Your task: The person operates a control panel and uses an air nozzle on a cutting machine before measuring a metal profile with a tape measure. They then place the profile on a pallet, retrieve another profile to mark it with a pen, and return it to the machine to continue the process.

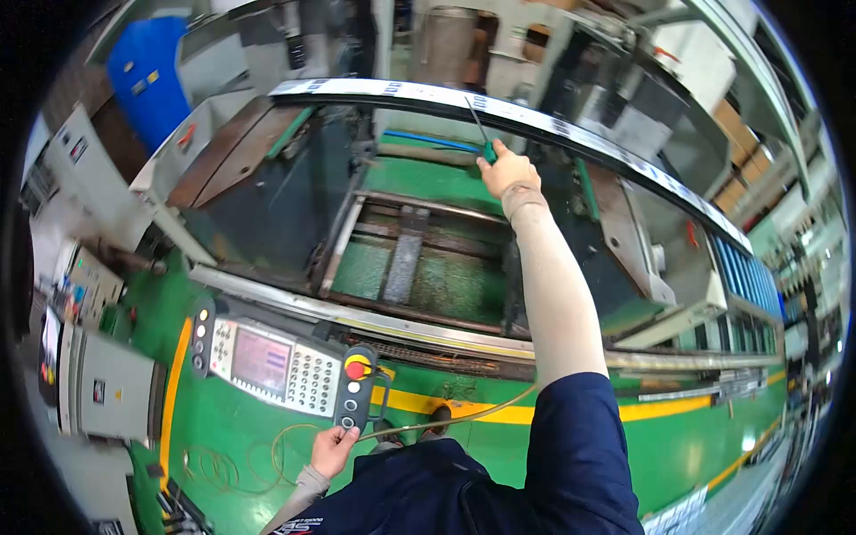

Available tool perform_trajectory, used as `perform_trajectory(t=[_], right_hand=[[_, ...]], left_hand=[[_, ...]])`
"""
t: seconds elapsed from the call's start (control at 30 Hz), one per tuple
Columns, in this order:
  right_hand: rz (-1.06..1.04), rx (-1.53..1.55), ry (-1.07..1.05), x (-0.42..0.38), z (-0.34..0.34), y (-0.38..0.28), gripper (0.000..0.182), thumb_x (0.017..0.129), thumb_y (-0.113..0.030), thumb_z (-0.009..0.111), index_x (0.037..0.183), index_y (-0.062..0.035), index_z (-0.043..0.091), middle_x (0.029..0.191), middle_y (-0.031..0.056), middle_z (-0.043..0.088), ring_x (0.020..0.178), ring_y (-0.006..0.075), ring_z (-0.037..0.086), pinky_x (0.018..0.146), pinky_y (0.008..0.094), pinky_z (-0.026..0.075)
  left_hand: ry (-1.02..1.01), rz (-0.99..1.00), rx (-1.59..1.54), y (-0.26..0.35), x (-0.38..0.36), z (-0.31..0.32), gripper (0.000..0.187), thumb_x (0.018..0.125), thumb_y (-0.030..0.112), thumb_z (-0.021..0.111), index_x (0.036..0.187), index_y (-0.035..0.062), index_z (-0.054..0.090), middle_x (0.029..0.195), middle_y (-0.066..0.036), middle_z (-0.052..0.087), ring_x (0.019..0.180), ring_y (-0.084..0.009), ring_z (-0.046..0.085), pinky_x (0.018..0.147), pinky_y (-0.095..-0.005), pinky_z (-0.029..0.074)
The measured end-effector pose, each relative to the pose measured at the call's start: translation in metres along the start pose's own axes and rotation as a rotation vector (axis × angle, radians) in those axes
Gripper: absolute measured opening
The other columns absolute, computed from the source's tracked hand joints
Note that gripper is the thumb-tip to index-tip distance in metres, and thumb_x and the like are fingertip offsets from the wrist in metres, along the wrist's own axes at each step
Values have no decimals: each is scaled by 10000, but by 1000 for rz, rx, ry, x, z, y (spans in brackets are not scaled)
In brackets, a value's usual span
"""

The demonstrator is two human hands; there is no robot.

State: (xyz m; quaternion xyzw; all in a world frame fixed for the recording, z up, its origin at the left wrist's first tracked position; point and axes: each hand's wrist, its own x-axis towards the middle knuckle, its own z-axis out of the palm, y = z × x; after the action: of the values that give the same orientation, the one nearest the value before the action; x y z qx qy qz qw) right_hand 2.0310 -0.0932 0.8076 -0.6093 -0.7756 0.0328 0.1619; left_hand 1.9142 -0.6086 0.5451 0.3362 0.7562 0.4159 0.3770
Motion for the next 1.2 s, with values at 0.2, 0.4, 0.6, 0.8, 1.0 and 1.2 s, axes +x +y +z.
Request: perform_trajectory(t=[0.2,0.4,0.6,0.8,1.0,1.2], right_hand=[[-317,56,-45,26,40,-149,578,894,-501,589,1417,-278,483,1282,145,623,1209,344,574,1014,449,468],[-426,131,-112,21,54,-232,581,906,-523,569,1439,-326,449,1328,127,597,1247,339,548,1056,456,437],[-328,45,-75,-8,44,-173,549,901,-468,578,1412,-293,480,1257,165,634,1166,367,600,1010,458,475],[-851,116,-141,-57,82,-182,549,896,-468,594,1405,-283,502,1234,209,632,1134,377,616,1026,429,469],[-881,247,-267,-127,63,-280,511,882,-449,617,1352,-260,548,1094,199,685,1036,387,649,923,460,520],[-855,347,-298,-147,57,-267,570,804,-291,642,1363,-216,555,1084,203,684,1031,381,651,945,439,515]], left_hand=[[222,-110,-42,1,-44,-7,511,900,333,687,564,23,460,477,-31,384,496,-93,336,445,-340,296],[390,-154,-123,-15,-71,-6,501,899,313,691,564,21,458,478,-22,387,502,-79,329,446,-326,285],[280,-89,-54,-26,-61,-13,504,898,342,689,581,8,483,480,-55,420,498,-105,350,454,-347,312],[157,-99,-17,-36,-49,-33,522,906,415,654,604,5,541,492,-101,473,471,-148,432,462,-373,352],[187,-52,12,-33,-52,-36,513,908,391,658,599,3,526,491,-109,466,462,-153,405,460,-378,344],[157,-60,86,-73,-57,-29,506,896,386,676,599,3,529,511,-129,488,476,-191,404,482,-388,356]])
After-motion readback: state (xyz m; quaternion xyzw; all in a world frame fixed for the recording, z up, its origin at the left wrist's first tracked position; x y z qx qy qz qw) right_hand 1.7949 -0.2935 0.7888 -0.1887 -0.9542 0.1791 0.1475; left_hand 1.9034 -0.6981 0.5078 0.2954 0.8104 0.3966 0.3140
